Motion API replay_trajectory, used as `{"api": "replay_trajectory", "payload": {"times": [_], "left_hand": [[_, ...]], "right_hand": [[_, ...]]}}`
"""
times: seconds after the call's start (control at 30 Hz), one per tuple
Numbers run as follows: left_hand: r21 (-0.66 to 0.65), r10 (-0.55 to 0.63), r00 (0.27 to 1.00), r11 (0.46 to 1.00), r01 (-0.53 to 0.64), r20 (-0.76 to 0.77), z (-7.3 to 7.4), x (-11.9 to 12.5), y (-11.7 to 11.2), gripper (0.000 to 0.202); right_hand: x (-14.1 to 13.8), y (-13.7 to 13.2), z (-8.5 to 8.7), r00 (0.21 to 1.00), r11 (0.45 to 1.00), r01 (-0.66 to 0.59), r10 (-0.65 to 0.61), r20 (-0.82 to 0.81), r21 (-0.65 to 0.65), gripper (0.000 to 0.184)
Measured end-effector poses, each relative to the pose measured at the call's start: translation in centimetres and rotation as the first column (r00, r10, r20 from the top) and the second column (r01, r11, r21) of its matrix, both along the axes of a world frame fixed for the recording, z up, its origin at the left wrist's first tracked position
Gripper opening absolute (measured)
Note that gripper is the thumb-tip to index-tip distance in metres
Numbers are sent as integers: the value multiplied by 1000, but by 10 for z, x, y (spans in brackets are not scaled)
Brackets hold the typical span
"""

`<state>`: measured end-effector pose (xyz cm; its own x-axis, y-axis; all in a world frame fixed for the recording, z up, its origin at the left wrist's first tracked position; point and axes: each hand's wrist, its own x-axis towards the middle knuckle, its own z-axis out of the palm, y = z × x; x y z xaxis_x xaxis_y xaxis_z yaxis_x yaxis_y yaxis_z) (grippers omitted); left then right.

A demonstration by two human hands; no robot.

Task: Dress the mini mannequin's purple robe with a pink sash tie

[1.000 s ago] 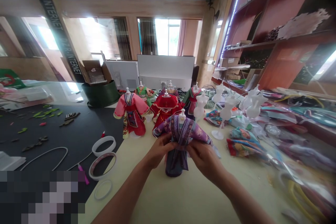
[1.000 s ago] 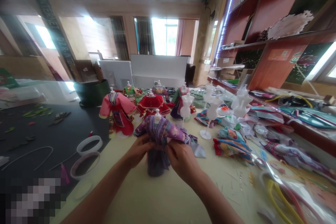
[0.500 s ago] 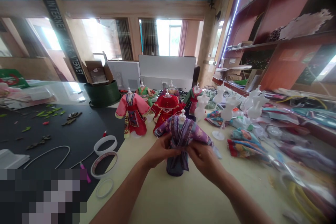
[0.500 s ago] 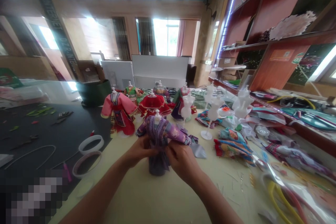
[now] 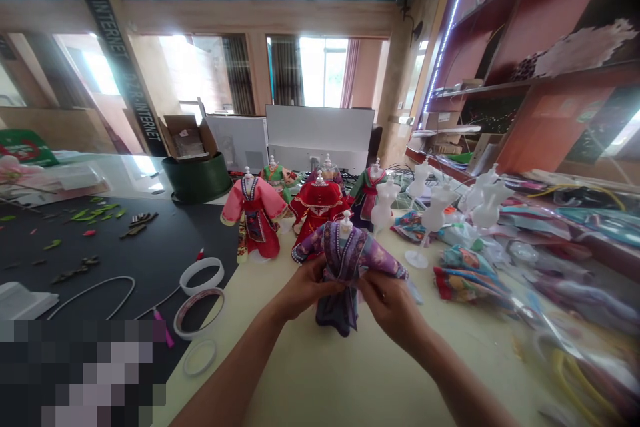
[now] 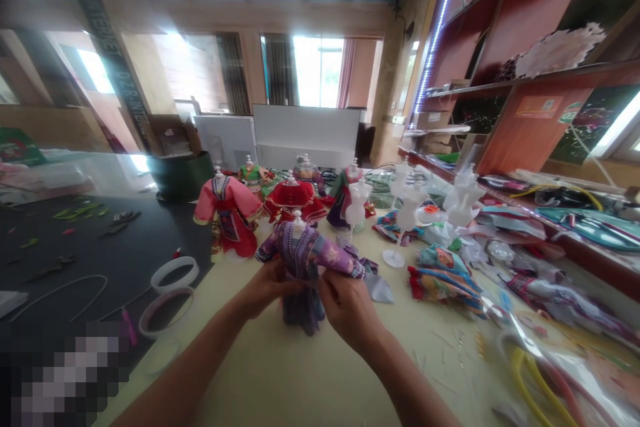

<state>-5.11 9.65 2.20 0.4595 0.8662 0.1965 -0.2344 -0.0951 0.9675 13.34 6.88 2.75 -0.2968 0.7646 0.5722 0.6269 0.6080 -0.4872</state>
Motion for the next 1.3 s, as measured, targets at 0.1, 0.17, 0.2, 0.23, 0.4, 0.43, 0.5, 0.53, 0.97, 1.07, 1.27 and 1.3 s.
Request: {"api": "replay_trajectory", "payload": {"times": [0.1, 0.17, 0.2, 0.23, 0.4, 0.43, 0.5, 0.53, 0.97, 1.07, 1.27, 1.3], "left_hand": [[-8, 6, 1000, 1000, -6, 6, -1, 0, 1, 42], [-1, 7, 1000, 1000, -7, 10, 0, -1, 2, 42], [6, 2, 1000, 1000, -2, 10, 0, -2, 2, 42], [10, -8, 1000, 1000, 8, 2, 1, -2, 3, 41], [1, -64, 997, 998, 64, -51, 6, -6, 3, 31], [-4, -64, 997, 998, 64, -50, 7, -6, 3, 31], [-7, -54, 998, 999, 54, -44, 7, -7, 2, 35], [-4, -49, 998, 999, 49, -40, 6, -8, 1, 37], [9, 5, 999, 1000, -4, -40, 5, -13, -8, 40], [10, 29, 998, 1000, -28, -50, 8, -13, -10, 45], [220, 268, 954, 947, -235, -137, 6, -17, -25, 46], [290, 371, 915, 904, -315, -161, 4, -18, -30, 43]], "right_hand": [[-2, 0, -1, 1000, 1000, -2, 2, -27, -9, 30], [-3, 1, -3, 998, 999, -20, 18, -56, -42, 31], [-3, 1, -3, 997, 998, -29, 24, -71, -62, 32], [-3, 1, -4, 996, 996, -36, 30, -82, -80, 32], [-3, -1, -5, 992, 995, -41, 30, -123, -90, 31], [-3, -1, -5, 991, 996, -41, 29, -131, -84, 31], [-4, -2, -5, 990, 996, -40, 29, -141, -74, 31], [-5, -2, -4, 989, 997, -41, 31, -143, -71, 31], [-13, -6, -6, 963, 970, -142, 89, -253, -196, 28], [-13, -6, -6, 961, 962, -161, 103, -255, -221, 29], [-13, -7, -4, 957, 954, -185, 120, -265, -235, 27], [-13, -8, -4, 956, 952, -190, 124, -267, -239, 26]]}}
